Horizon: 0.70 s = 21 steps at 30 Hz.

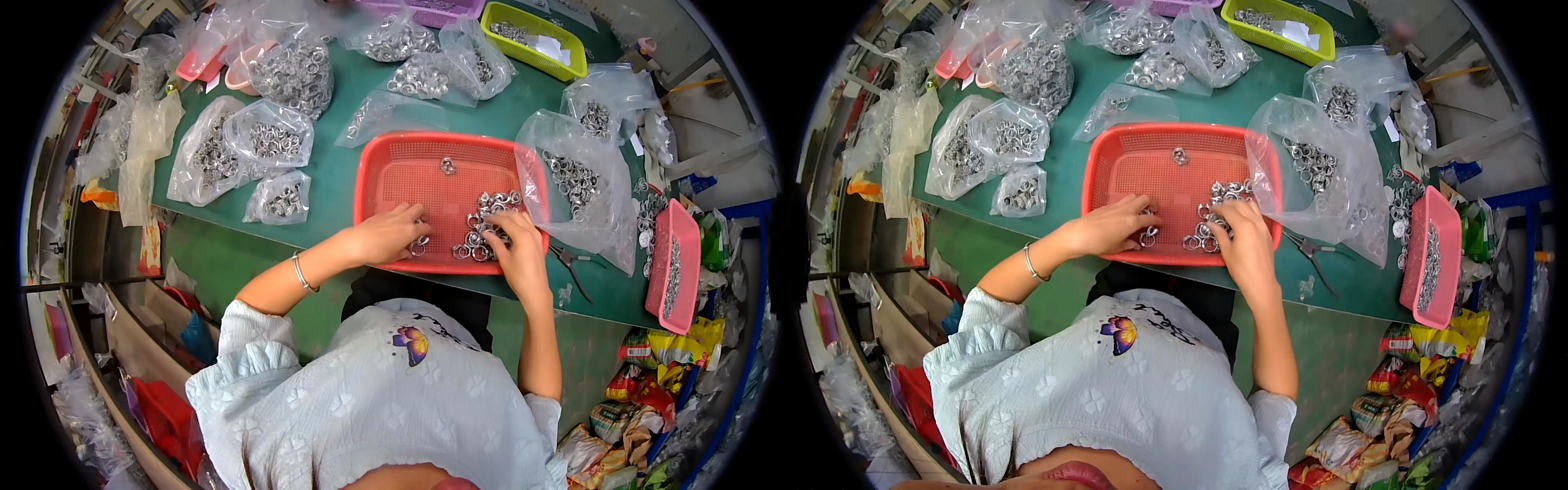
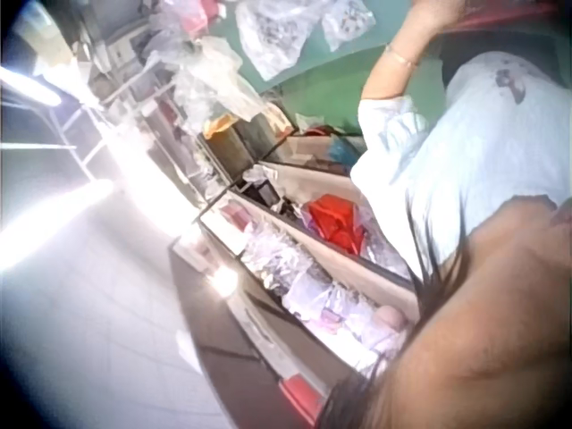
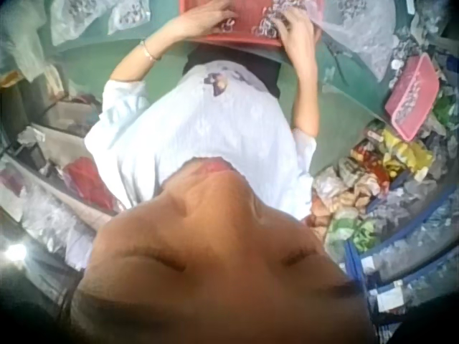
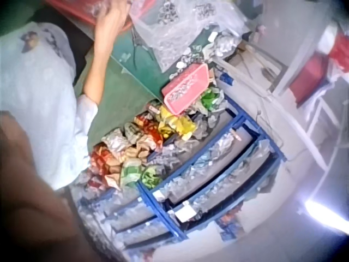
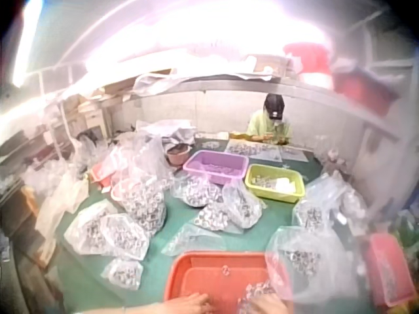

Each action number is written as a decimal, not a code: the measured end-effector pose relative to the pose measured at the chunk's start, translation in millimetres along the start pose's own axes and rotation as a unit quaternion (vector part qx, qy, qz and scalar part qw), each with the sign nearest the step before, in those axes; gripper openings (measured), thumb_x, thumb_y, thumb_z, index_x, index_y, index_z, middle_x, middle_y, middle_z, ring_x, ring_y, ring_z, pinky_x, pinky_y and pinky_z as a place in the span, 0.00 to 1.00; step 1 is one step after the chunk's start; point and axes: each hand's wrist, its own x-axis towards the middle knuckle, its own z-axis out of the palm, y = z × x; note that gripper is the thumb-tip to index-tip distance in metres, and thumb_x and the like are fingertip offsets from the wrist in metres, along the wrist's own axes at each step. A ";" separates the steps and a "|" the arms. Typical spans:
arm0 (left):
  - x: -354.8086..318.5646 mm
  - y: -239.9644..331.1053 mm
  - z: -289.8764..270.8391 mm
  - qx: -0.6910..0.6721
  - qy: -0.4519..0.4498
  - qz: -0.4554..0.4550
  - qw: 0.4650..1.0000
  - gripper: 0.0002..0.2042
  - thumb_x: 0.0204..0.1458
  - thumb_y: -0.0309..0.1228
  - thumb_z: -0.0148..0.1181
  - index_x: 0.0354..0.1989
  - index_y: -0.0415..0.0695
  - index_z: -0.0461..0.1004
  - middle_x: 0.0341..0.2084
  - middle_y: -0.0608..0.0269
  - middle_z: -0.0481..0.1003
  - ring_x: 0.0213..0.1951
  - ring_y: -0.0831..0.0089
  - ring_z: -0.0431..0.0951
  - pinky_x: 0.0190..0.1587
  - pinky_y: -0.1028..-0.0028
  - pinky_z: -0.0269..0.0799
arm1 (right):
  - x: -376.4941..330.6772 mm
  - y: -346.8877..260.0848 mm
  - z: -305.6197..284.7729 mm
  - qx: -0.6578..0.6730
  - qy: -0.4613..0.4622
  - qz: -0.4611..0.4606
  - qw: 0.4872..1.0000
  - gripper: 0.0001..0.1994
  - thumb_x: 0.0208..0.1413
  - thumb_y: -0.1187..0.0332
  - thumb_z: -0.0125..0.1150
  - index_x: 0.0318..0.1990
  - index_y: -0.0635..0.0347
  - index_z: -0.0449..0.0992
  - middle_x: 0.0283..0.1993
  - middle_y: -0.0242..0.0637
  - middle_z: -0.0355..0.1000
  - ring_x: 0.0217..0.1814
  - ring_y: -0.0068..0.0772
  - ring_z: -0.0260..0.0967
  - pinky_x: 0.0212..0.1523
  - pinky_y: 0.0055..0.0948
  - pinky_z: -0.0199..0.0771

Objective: The person repeatedly picks small metal hardware pieces from a red basket, uses pliers to open and close the pieces, and places them back into the basket. The workspace contains multiple plastic bags and trays of similar hardware on a green table.

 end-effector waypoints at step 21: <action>21.2 -21.5 -15.3 -0.517 0.196 -0.117 0.825 0.19 0.49 0.13 0.42 0.51 0.37 0.63 0.49 0.61 0.64 0.47 0.75 0.70 0.46 0.75 0.70 | 38.9 -7.2 58.5 -0.026 -0.266 -0.093 0.959 0.11 0.39 0.72 0.62 0.34 0.62 0.75 0.34 0.43 0.70 0.41 0.46 0.67 0.42 0.41 0.66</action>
